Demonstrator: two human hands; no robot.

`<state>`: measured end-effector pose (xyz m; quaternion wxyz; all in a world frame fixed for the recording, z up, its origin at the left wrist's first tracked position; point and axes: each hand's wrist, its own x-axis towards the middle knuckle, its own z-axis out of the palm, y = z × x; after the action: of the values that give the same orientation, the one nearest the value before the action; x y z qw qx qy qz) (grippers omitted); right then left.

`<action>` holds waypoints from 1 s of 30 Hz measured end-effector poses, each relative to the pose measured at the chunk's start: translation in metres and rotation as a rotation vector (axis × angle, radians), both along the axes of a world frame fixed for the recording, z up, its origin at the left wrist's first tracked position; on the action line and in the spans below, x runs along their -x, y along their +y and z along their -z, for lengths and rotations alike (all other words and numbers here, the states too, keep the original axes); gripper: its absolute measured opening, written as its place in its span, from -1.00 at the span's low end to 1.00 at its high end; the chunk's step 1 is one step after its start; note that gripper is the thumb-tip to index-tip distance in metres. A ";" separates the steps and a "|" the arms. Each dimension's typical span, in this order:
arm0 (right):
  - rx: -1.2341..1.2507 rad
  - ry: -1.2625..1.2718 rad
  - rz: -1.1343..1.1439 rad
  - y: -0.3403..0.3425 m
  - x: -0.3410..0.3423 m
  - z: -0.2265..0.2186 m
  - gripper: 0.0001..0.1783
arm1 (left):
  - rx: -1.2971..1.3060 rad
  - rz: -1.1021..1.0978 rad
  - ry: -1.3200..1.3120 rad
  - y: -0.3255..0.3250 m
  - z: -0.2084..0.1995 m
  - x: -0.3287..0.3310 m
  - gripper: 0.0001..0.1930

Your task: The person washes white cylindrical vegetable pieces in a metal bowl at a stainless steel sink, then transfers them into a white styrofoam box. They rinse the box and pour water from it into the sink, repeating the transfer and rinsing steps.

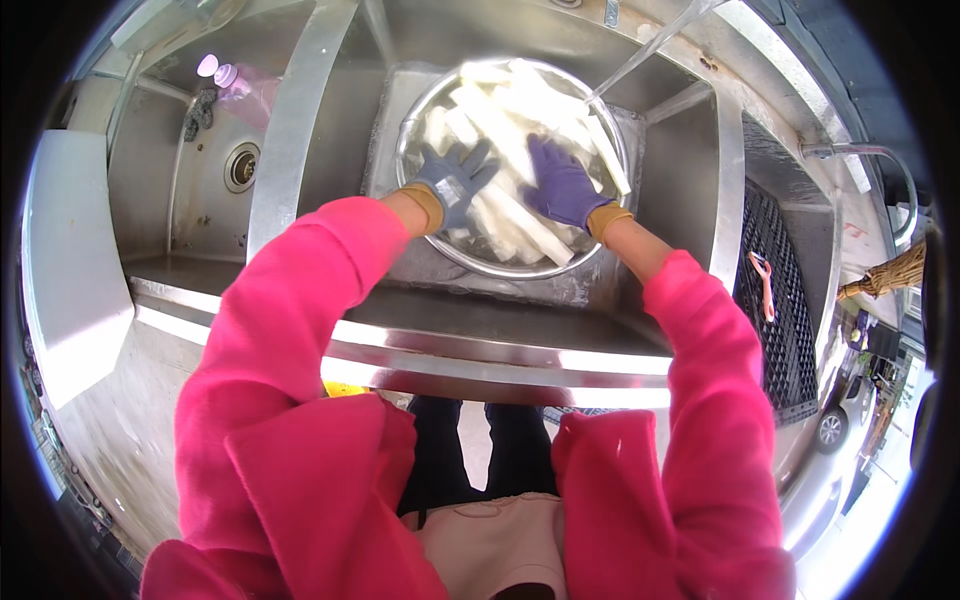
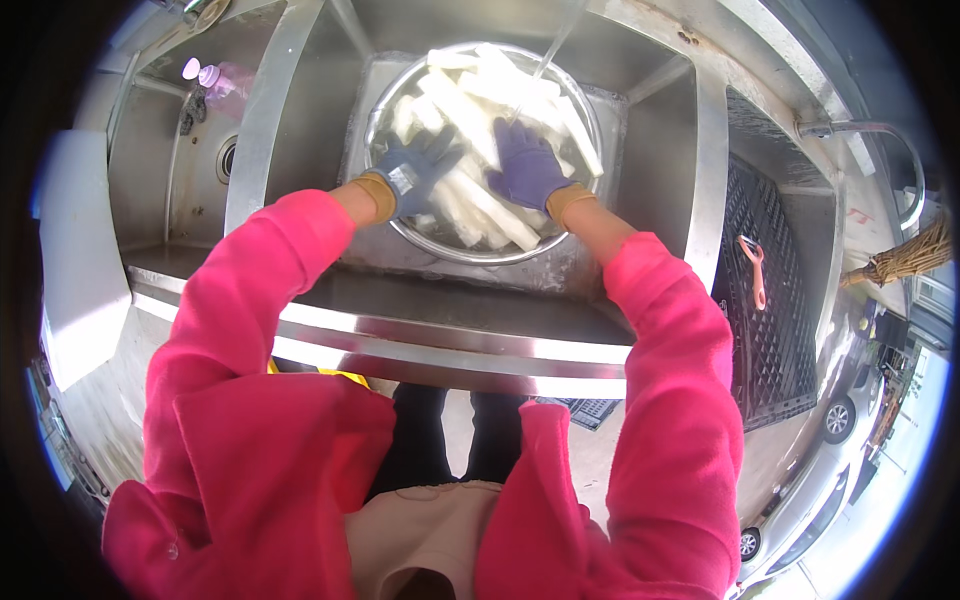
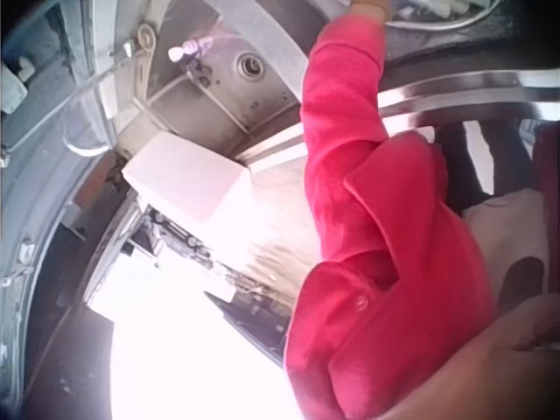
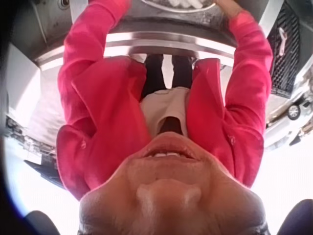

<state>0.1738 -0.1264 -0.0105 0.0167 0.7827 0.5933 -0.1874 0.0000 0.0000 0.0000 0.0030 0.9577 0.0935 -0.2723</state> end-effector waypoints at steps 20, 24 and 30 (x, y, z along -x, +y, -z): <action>-0.163 0.540 0.111 0.017 -0.048 -0.015 -0.44 | 0.193 -0.327 -0.509 0.010 -0.095 0.032 -0.74; -0.137 1.374 0.636 0.019 -0.037 -0.066 -0.77 | 0.247 -0.683 -0.743 0.002 -0.137 0.064 -0.61; -0.079 1.510 0.631 0.035 -0.029 -0.067 -0.79 | 0.340 -0.952 -1.047 -0.008 -0.169 0.139 -0.51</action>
<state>0.2032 -0.0912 0.0562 -0.4684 0.5757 0.2025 -0.6389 -0.1390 -0.0077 0.1688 0.3142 0.8042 0.4428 0.2417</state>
